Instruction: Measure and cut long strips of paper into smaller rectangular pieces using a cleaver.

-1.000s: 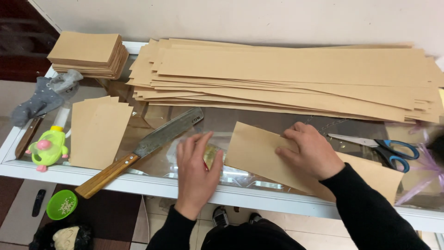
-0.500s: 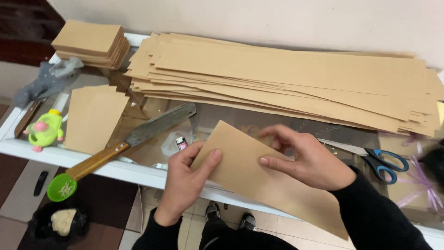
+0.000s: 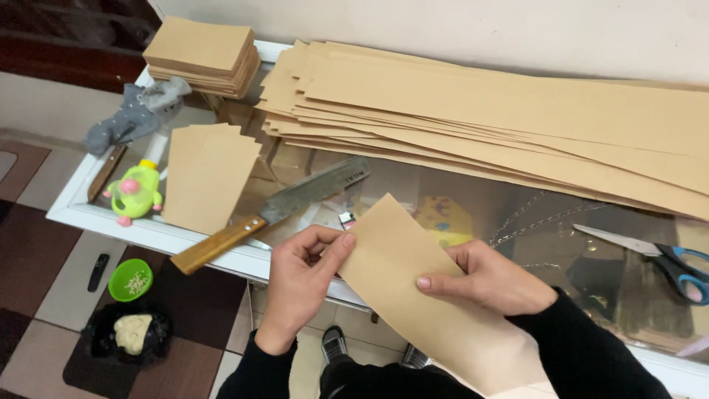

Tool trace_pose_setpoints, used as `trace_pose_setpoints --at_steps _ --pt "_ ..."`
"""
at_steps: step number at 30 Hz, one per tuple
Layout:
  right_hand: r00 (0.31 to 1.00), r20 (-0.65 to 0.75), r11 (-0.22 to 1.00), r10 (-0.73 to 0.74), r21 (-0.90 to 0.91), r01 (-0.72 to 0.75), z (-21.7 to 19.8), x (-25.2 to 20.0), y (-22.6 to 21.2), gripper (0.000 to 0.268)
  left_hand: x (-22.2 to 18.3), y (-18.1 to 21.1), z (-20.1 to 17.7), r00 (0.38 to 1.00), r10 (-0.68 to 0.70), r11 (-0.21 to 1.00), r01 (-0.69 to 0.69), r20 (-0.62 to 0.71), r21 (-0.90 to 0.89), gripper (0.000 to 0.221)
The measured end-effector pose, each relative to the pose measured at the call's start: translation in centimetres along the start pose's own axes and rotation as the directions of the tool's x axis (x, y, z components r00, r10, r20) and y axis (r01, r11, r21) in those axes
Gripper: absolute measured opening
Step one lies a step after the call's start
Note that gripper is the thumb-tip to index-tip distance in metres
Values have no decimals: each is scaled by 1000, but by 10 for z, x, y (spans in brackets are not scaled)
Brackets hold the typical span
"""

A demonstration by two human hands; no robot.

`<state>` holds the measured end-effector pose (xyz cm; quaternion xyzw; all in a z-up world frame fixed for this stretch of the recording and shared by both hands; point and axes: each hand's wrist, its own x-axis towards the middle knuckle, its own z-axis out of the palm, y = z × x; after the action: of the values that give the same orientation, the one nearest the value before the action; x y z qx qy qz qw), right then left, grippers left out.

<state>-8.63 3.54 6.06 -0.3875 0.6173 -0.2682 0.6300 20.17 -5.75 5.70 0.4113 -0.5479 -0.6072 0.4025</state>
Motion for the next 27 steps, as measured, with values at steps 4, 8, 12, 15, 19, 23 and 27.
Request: trace_pose_setpoints --at_steps 4,8,12,15,19,23,27 --pt "989 -136 996 55 71 -45 21 9 -2 30 22 -9 -47 976 212 836 -205 45 509 24" --pt "919 -323 962 226 225 -157 28 7 -7 48 43 -29 -100 902 404 204 -253 154 946 52" --pt "904 -356 906 238 416 -75 18 12 38 44 52 -50 -128 933 312 139 -234 181 962 67" --pt "905 -368 875 214 483 -10 11 13 71 45 56 -52 -135 929 312 162 -257 198 953 65" --pt "896 -405 840 184 538 71 6 5 86 43 59 -42 -138 936 293 206 -262 196 943 67" --pt "838 -484 846 252 530 51 -7 -4 86 43 47 -17 -136 947 262 313 -265 185 912 63" --pt "840 -479 862 256 507 26 -24 -12 80 46 35 3 -131 959 235 458 -256 162 851 56"
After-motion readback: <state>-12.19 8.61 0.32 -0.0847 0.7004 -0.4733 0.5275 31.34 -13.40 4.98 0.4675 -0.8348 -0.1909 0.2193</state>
